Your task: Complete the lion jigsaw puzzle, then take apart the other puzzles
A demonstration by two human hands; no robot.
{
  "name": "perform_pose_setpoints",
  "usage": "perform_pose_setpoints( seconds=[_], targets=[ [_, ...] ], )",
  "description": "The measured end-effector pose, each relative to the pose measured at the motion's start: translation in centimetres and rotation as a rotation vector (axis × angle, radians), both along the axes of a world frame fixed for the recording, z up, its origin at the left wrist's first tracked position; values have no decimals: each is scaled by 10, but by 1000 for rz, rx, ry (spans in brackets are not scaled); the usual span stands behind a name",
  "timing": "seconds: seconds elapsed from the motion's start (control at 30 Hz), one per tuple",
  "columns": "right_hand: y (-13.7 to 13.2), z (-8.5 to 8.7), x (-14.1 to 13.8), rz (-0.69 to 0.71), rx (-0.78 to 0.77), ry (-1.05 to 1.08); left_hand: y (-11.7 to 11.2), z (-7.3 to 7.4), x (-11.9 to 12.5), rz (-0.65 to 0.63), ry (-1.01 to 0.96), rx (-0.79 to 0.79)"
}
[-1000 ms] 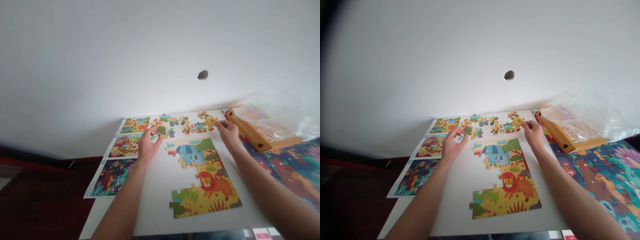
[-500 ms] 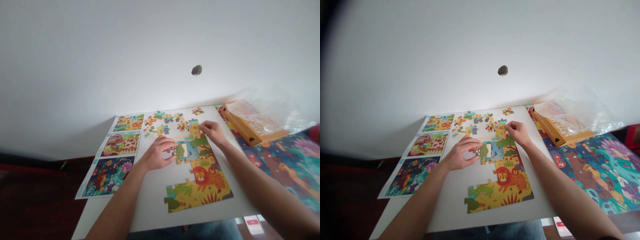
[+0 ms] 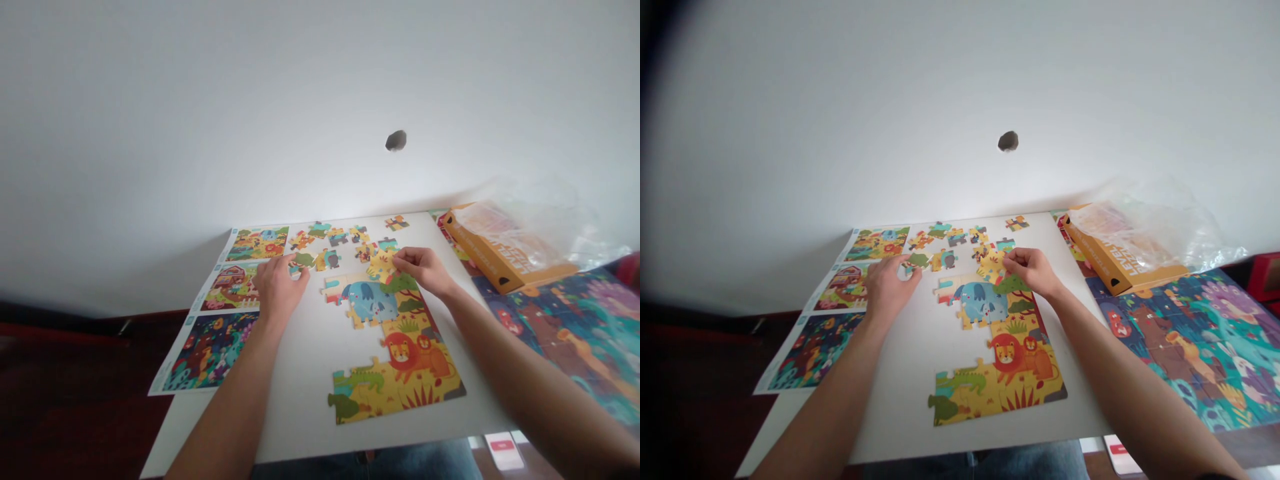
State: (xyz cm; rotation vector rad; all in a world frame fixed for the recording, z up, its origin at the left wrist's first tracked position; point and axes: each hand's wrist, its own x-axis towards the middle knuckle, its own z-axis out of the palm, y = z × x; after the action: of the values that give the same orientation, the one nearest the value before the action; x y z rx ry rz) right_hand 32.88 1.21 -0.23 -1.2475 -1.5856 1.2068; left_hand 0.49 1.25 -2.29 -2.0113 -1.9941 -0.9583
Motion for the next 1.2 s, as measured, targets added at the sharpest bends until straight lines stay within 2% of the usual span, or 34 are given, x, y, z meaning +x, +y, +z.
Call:
perform_pose_setpoints(
  seconds=[0.2,0.27,0.33,0.43,0.57,0.67,0.87,1.2],
  targets=[
    [-26,17,-20,470,-213,-191,-4,-6,2,-41,55,-45],
    [-35,21,-30,575,-205,-276,-3,-4,4,-58,41,-24],
    [-42,22,-38,621,-180,-352,-4,1,8,-172,-6,36],
    [-45,22,-43,631,-140,-440,-10,11,19,-490,-76,90],
    [-40,21,-40,594,-2,-520,-25,18,38,-847,-44,-36],
    [-38,20,-37,596,54,-547,-31,15,47,-1013,-12,-176],
    [-40,20,-38,598,108,-626,-31,13,49,-1105,-13,-352],
    [-39,22,-35,546,159,-735,-35,19,49,-1092,21,-424]
  ],
)
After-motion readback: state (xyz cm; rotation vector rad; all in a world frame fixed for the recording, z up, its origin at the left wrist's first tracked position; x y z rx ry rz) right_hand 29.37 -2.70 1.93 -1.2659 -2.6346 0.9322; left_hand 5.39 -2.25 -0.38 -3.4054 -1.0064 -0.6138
